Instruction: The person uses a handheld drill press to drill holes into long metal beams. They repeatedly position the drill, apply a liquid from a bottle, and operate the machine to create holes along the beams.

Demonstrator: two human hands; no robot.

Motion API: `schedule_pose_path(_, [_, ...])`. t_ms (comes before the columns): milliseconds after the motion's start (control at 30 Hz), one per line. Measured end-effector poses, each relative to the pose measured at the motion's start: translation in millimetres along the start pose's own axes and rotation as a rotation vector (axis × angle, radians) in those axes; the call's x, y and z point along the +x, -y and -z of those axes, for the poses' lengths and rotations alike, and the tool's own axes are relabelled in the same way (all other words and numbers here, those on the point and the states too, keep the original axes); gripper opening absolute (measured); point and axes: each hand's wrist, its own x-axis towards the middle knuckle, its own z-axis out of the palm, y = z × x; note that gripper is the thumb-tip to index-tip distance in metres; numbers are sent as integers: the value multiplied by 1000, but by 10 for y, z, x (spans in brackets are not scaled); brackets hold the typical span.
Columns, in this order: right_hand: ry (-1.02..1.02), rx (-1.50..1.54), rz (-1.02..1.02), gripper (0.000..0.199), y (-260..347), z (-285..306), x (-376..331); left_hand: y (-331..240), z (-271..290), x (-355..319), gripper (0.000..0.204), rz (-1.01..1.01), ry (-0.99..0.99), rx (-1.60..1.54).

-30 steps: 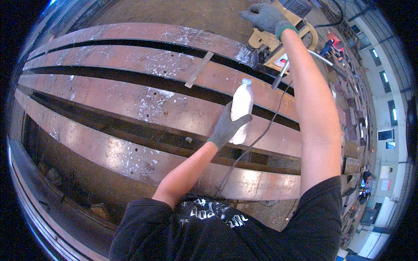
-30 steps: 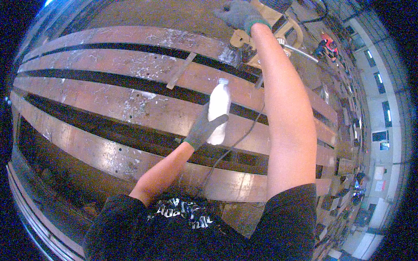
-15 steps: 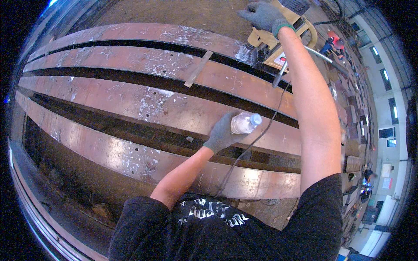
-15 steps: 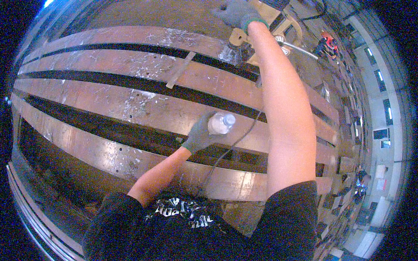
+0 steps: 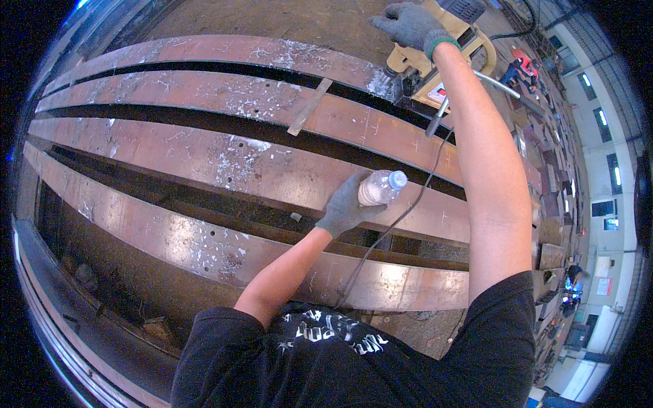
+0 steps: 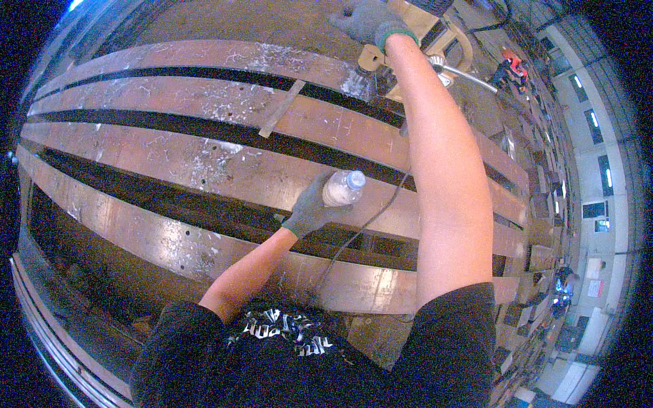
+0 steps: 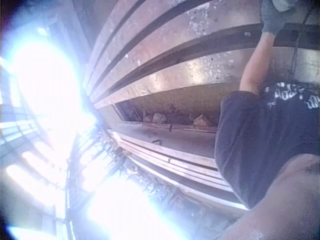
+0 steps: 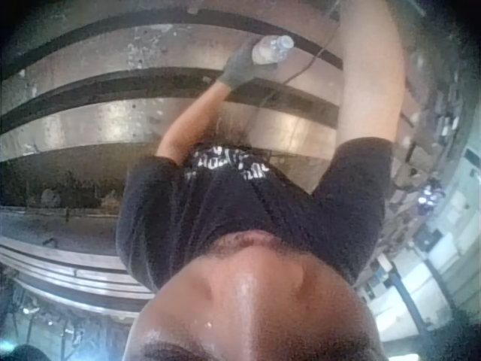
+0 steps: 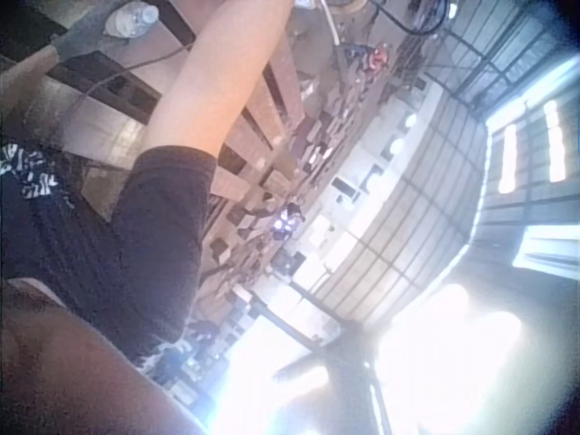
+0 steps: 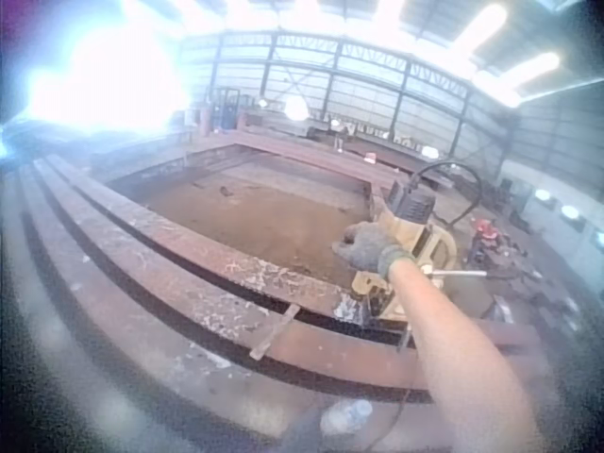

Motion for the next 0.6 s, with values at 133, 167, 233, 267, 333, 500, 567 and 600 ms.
schedule_pose_path(133, [-14, -10, 20, 50, -12, -21, -2, 38, -22, 1, 83, -23, -14, -14])
schedule_pose_path(167, [-17, -23, 29, 50, -22, -27, 5, 70, -43, 5, 83, -31, -20, -28])
schedule_pose_path(233, [-13, -29, 33, 49, -1, -18, 9, 144, -90, 15, 83, -23, -19, -60])
schedule_pose_path(267, [-6, -22, 26, 49, 8, -10, 9, 181, -111, 16, 83, -19, -18, -76])
schedule_pose_path(333, [-6, -20, 25, 48, -13, -36, 12, 115, -72, 8, 83, -17, -20, -54])
schedule_pose_path(500, [6, -32, 22, 49, 4, -34, 7, -29, 2, -5, 83, 6, -12, -8])
schedule_pose_path(567, [-26, -40, 24, 50, 38, -30, -10, 22, -25, 4, 83, -9, -19, -12])
schedule_pose_path(600, [-41, -43, 23, 50, 32, -39, -16, 15, -24, 1, 83, -10, -18, -10])
